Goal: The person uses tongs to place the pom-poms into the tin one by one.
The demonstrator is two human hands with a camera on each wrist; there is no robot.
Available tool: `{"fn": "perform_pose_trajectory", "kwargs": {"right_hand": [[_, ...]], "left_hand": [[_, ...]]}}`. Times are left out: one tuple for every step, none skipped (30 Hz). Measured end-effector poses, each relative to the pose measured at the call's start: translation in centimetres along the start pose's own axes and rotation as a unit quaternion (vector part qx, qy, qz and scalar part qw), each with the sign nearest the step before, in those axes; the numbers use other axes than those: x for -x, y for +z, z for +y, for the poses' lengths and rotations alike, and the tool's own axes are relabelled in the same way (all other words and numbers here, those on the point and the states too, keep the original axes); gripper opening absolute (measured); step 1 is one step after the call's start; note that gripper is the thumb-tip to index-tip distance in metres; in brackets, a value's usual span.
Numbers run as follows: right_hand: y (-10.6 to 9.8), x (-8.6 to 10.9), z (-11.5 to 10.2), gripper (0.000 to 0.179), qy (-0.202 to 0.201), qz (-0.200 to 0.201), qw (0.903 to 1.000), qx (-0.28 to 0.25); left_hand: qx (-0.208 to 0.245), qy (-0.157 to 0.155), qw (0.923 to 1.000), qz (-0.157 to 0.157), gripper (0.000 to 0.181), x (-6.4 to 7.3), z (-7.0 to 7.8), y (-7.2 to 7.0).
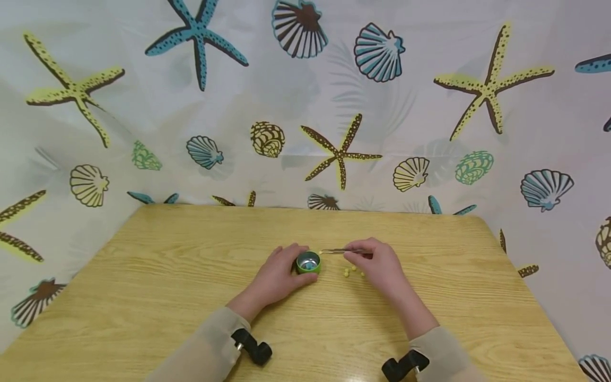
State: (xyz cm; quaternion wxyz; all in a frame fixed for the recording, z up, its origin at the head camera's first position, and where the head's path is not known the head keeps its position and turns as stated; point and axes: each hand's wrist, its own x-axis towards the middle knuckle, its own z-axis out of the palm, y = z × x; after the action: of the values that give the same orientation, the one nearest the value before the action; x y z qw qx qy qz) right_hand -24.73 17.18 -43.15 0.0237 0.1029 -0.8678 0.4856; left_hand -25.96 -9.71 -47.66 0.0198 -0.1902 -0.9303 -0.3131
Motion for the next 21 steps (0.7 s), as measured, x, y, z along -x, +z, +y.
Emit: {"fn": "perform_pose_trajectory", "kwargs": {"right_hand": [[0.1,0.0,0.0,0.020,-0.003,-0.001,1.0000,0.002],[0.3,0.0,-0.1,0.019,-0.004,0.000,1.0000,0.005],[0.4,0.0,-0.1,0.018,-0.007,-0.002,0.9999,0.007],[0.6,0.0,-0.2,0.017,-0.009,-0.003,0.9999,0.010],[0.7,0.0,-0.2,0.017,-0.010,-0.005,0.9999,0.013],[0.9,0.1,-0.1,0.016,-0.009,-0.006,0.9998,0.014],[1.0,0.1,-0.1,0.016,-0.008,-0.008,0.9998,0.015],[1.2,0.1,-0.1,0.016,-0.008,-0.009,0.9998,0.017],[1.3,0.1,-0.1,0.016,-0.006,-0.010,0.9998,0.017],[1.4,0.2,0.0,0.016,-0.005,-0.010,0.9998,0.018],[1.5,0.2,0.0,0.016,-0.005,-0.010,0.9998,0.019],[1.6,0.2,0.1,0.016,-0.006,-0.008,0.9997,0.020],[1.7,0.2,0.1,0.016,-0.007,-0.007,0.9997,0.022],[1.8,0.2,0.1,0.016,-0.008,-0.007,0.9997,0.023],[1.9,0.2,0.2,0.015,-0.008,-0.006,0.9997,0.024],[2.0,0.1,0.2,0.015,-0.010,-0.005,0.9996,0.025],[2.0,0.1,0.2,0.014,-0.011,-0.005,0.9996,0.026],[2.1,0.1,0.2,0.014,-0.012,-0.005,0.9996,0.027],[2.1,0.1,0.2,0.014,-0.013,-0.006,0.9995,0.027],[2.2,0.1,0.2,0.014,-0.013,-0.005,0.9995,0.027],[2.2,0.0,0.2,0.013,-0.013,-0.004,0.9995,0.028]], "left_hand": [[0.001,0.000,1.0000,0.000,0.069,0.0,0.0,0.0],[0.000,0.001,1.0000,0.001,0.069,0.0,0.0,0.0],[0.000,0.002,1.0000,0.001,0.069,0.0,0.0,-0.1],[0.000,0.003,1.0000,0.002,0.069,0.0,0.0,-0.1],[0.001,0.004,1.0000,0.002,0.069,0.0,0.0,-0.1],[0.001,0.006,1.0000,0.003,0.069,0.0,0.0,-0.1],[0.002,0.007,1.0000,0.003,0.070,0.0,0.0,-0.1],[0.002,0.007,1.0000,0.003,0.070,0.0,0.0,-0.1],[0.002,0.007,1.0000,0.003,0.070,0.0,0.0,0.0],[0.002,0.007,1.0000,0.003,0.070,0.0,0.0,0.0],[0.001,0.006,1.0000,0.003,0.070,0.0,0.0,0.0],[0.001,0.006,1.0000,0.003,0.070,0.0,0.0,0.0],[0.000,0.006,1.0000,0.003,0.070,0.0,0.0,0.1],[0.000,0.006,1.0000,0.003,0.070,0.0,0.0,0.1],[-0.001,0.006,1.0000,0.004,0.070,0.0,0.0,0.1],[-0.002,0.006,1.0000,0.004,0.070,0.0,-0.1,0.1],[-0.002,0.006,1.0000,0.004,0.070,0.0,-0.1,0.1],[-0.002,0.006,1.0000,0.004,0.070,0.0,-0.1,0.0],[-0.002,0.006,1.0000,0.004,0.070,0.0,-0.1,0.0],[-0.001,0.005,1.0000,0.004,0.071,0.0,-0.1,0.0],[-0.001,0.005,1.0000,0.003,0.071,0.0,-0.1,-0.1]]}}
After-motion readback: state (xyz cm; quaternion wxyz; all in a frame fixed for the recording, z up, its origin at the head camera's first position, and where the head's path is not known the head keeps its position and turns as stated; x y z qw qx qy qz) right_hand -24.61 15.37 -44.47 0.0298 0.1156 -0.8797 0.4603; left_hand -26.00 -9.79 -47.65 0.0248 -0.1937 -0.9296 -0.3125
